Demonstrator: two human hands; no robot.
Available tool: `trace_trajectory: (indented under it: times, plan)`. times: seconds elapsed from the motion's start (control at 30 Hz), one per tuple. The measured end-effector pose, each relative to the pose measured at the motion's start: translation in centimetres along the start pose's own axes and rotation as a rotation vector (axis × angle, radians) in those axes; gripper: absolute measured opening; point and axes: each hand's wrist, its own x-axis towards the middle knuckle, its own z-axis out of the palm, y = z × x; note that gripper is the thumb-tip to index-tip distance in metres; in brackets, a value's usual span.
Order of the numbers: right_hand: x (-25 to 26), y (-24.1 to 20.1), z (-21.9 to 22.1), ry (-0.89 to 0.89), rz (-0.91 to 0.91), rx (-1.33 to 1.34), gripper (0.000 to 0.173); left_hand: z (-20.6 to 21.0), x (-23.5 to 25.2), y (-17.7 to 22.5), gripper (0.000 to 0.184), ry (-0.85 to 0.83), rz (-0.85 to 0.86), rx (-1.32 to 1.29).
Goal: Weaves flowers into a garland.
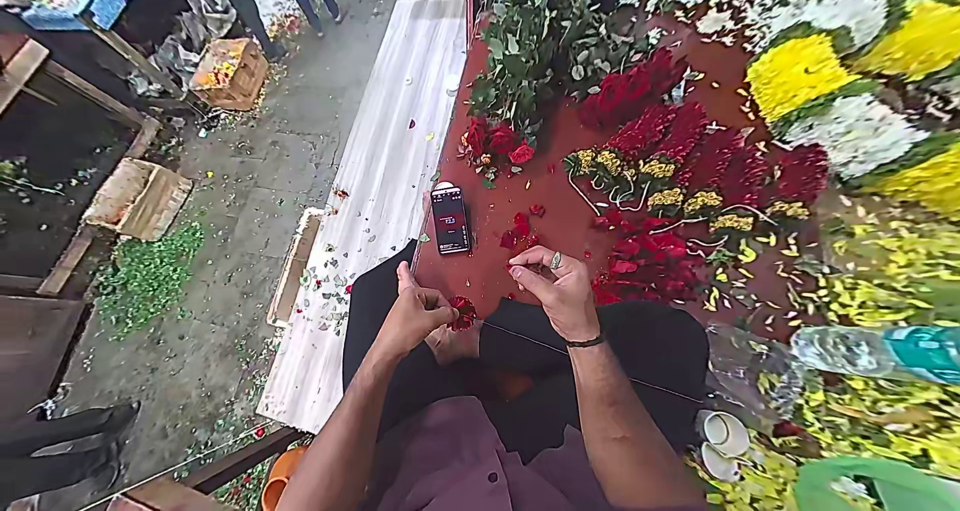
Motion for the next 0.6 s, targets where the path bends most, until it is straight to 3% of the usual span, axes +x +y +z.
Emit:
trace_trajectory:
  times: [0.13, 0.27, 0.37, 0.6]
  plan:
    - [-0.4, -0.3, 0.5, 0.02, -0.03, -0.008, 0.011, 0.0, 0.0, 0.3, 0.013, 0.009, -0.007, -0.01]
    - [-1.5, -1.9, 1.6, 0.018, -0.018, 0.061, 0.033, 0.1, -0.2, 1.0, 0.013, 0.01, -0.011, -0.02]
    - [-3.0, -2.6, 2.7, -0.033, 0.092, 0.129, 0.044, 0.3, -0.4, 1.1, 0.016, 0.009, -0.005, -0.009]
    - [-4.6, -0.4, 4.6, -0.086, 0.339, 0.036, 0.048, 1.0, -0.5, 1.5, 0.015, -0.086, 0.032, 0.027]
